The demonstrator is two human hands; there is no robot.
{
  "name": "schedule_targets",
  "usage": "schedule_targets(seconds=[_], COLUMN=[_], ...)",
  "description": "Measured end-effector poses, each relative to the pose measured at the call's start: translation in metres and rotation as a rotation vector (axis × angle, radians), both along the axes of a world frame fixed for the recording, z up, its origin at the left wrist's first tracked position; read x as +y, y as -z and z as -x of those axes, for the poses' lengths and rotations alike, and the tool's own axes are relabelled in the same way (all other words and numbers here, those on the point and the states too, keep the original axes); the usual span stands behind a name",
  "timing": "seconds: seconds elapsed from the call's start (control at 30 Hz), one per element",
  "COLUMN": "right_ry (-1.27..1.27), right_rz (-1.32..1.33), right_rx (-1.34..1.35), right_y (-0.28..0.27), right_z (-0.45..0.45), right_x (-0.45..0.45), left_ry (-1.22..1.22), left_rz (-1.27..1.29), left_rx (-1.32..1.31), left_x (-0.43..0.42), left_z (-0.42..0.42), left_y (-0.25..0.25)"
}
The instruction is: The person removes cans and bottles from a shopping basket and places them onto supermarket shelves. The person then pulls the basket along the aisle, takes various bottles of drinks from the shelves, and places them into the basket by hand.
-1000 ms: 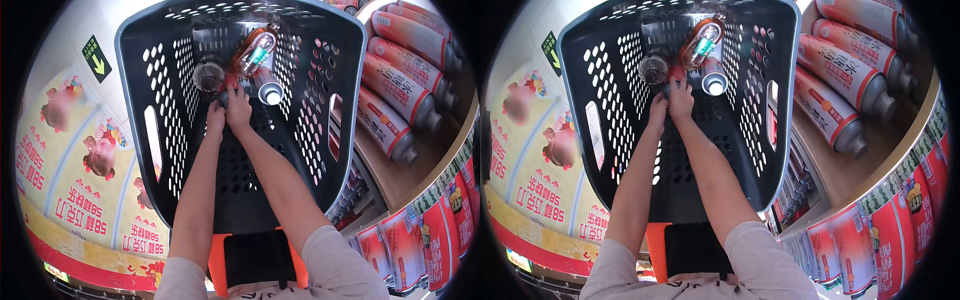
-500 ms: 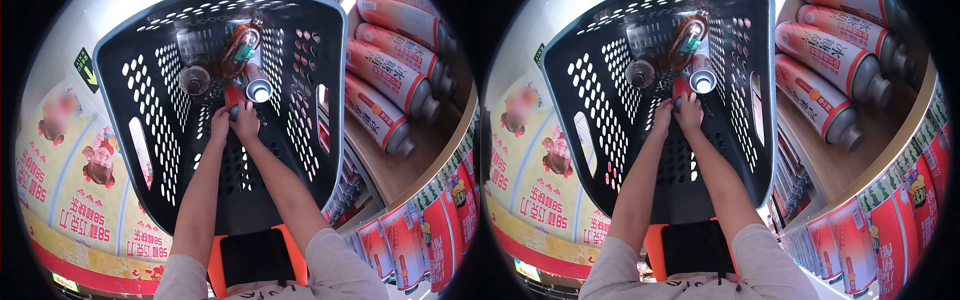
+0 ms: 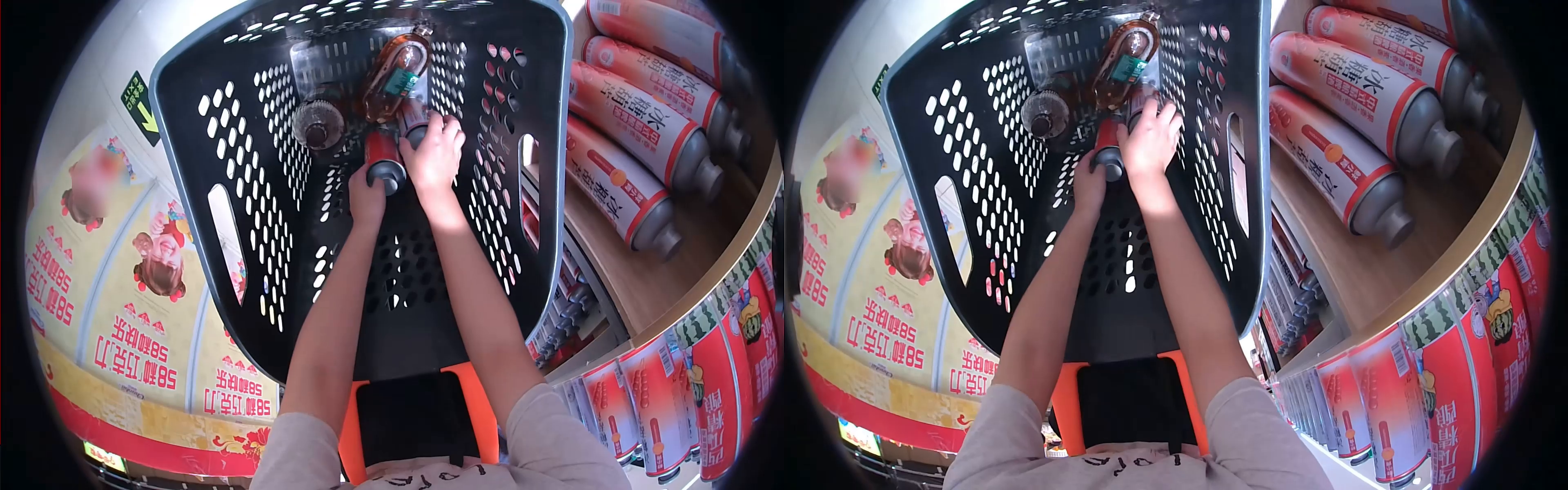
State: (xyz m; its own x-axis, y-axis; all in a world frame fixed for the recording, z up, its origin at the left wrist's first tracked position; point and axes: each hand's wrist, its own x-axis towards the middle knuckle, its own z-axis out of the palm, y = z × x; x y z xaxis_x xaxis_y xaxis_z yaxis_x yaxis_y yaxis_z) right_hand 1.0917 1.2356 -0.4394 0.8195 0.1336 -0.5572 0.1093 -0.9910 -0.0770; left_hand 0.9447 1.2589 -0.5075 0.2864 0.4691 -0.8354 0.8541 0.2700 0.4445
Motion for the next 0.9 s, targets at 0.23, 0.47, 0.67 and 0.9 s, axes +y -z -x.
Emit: schedule_targets(seconds=[0.23, 0.47, 0.67, 0.9], right_ry=[-0.061, -0.119, -0.089, -0.259], right_rz=[0.344, 0.326, 0.327, 0.048], right_rx=[0.315, 0.367, 0.357, 0.149], right_y=[0.034, 0.031, -0.062, -0.234], right_z=[-0.008, -0.024, -0.026, -0.006], right_x=[0.003, -0.013, 0.001, 0.020], left_ry=[0.148, -0.020, -0.468, -0.966], left_rz=[-0.116, -0.229, 0.051, 1.108], left_rx=[-0.052, -0.120, -0.212, -0.519], left_x=[-0.017, -0.012, -0.006, 0.020], left_z=[-0.013, -0.029, -0.041, -0.074], left_y=[-0.070, -0.083, -0.063, -0.148])
